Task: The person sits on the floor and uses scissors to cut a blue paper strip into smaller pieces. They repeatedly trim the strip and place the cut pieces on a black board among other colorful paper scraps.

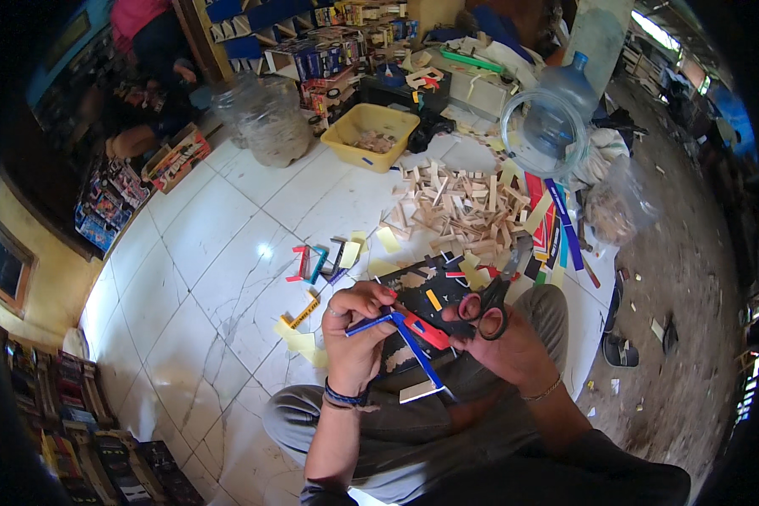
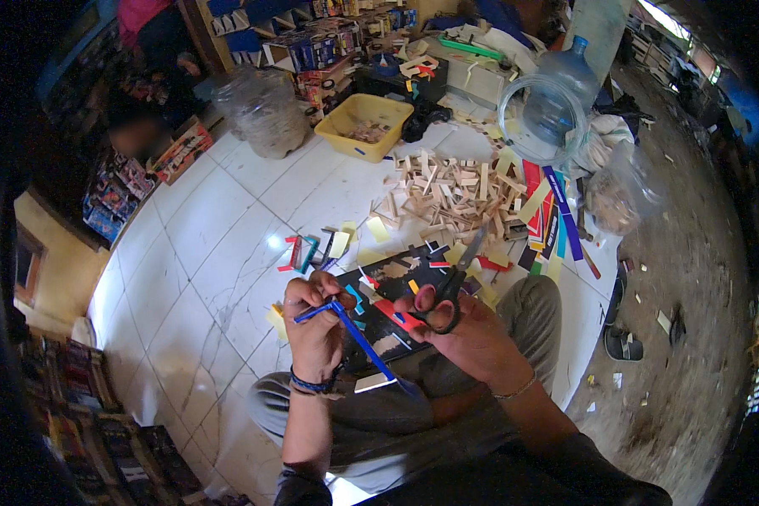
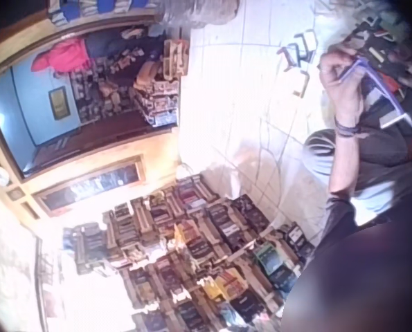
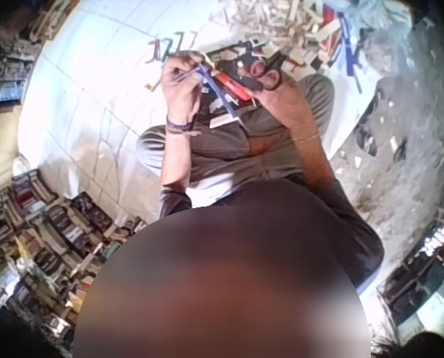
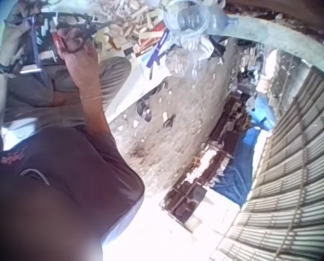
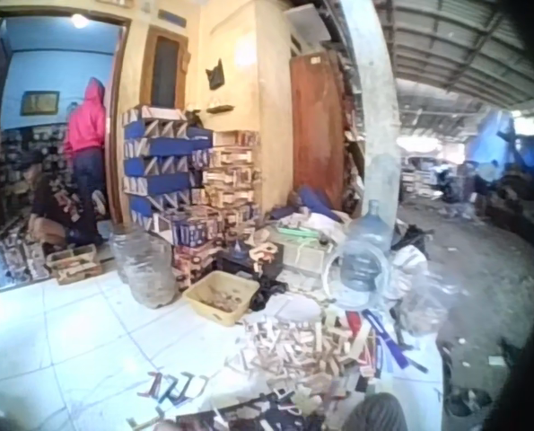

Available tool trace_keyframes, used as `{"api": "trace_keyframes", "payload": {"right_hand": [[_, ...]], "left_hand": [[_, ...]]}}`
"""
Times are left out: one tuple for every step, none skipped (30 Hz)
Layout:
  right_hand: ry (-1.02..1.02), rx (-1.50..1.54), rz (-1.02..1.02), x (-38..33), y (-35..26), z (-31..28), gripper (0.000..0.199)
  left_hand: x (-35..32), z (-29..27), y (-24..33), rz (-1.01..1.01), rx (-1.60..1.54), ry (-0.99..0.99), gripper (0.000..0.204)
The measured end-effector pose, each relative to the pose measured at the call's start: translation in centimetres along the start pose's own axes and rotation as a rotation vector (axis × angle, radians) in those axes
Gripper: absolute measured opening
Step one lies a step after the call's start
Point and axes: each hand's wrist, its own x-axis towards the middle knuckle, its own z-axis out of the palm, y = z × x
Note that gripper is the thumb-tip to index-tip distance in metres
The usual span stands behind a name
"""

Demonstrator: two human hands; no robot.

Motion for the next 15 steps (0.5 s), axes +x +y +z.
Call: {"api": "trace_keyframes", "payload": {"right_hand": [[0.042, -0.154, -0.023, 0.1, -0.4, 1.0, 0.01], [0.048, -0.22, -0.049, 0.0, -0.7, 2.0, 0.013], [0.065, -0.29, -0.073, -0.1, -0.9, 2.9, 0.018], [0.055, -0.361, -0.112, -0.1, -1.2, 3.6, 0.022], [-0.045, -0.373, -0.136, 0.5, -1.5, 4.0, 0.046], [-0.033, -0.337, -0.122, 0.5, -1.5, 4.5, 0.047], [-0.034, -0.303, -0.12, 0.6, -1.4, 4.9, 0.048], [-0.037, -0.27, -0.117, 0.7, -1.3, 5.2, 0.049], [-0.04, -0.308, -0.144, 0.8, -1.2, 5.3, 0.05], [-0.043, -0.346, -0.171, 0.9, -1.0, 5.4, 0.05], [-0.053, -0.386, -0.205, 0.9, -1.0, 5.5, 0.051], [-0.027, -0.421, -0.205, 0.9, -0.9, 5.5, 0.051], [-0.007, -0.46, -0.213, 0.9, -0.9, 5.4, 0.05], [0.01, -0.51, -0.233, 0.9, -0.9, 5.4, 0.05], [0.023, -0.488, -0.206, 0.9, -0.9, 5.3, 0.05]], "left_hand": [[-0.1, 0.2, 0.2, 0.014, 0.062, 0.024, 0.031], [-0.3, 0.3, 0.4, 0.036, 0.164, -0.006, 0.032], [-0.4, 0.5, 0.6, 0.055, 0.255, -0.036, 0.033], [-0.5, 0.5, 0.8, 0.076, 0.346, -0.066, 0.034], [-0.5, 0.6, 0.9, 0.089, 0.398, -0.053, 0.035], [-0.5, 0.7, 0.9, 0.104, 0.434, -0.066, 0.035], [-0.5, 0.7, 1.0, 0.121, 0.472, -0.077, 0.034], [-0.5, 0.7, 1.0, 0.148, 0.509, -0.09, 0.034], [-0.5, 0.8, 1.0, 0.147, 0.495, -0.083, 0.029], [-0.5, 0.9, 1.0, 0.154, 0.483, -0.077, 0.025], [-0.5, 0.9, 1.0, 0.167, 0.481, -0.071, 0.021], [-0.5, 1.0, 1.1, 0.163, 0.47, -0.077, 0.019], [-0.6, 1.1, 1.1, 0.164, 0.468, -0.081, 0.017], [-0.6, 1.1, 1.2, 0.172, 0.477, -0.083, 0.015], [-0.6, 1.2, 1.2, 0.167, 0.476, -0.091, 0.014]]}}
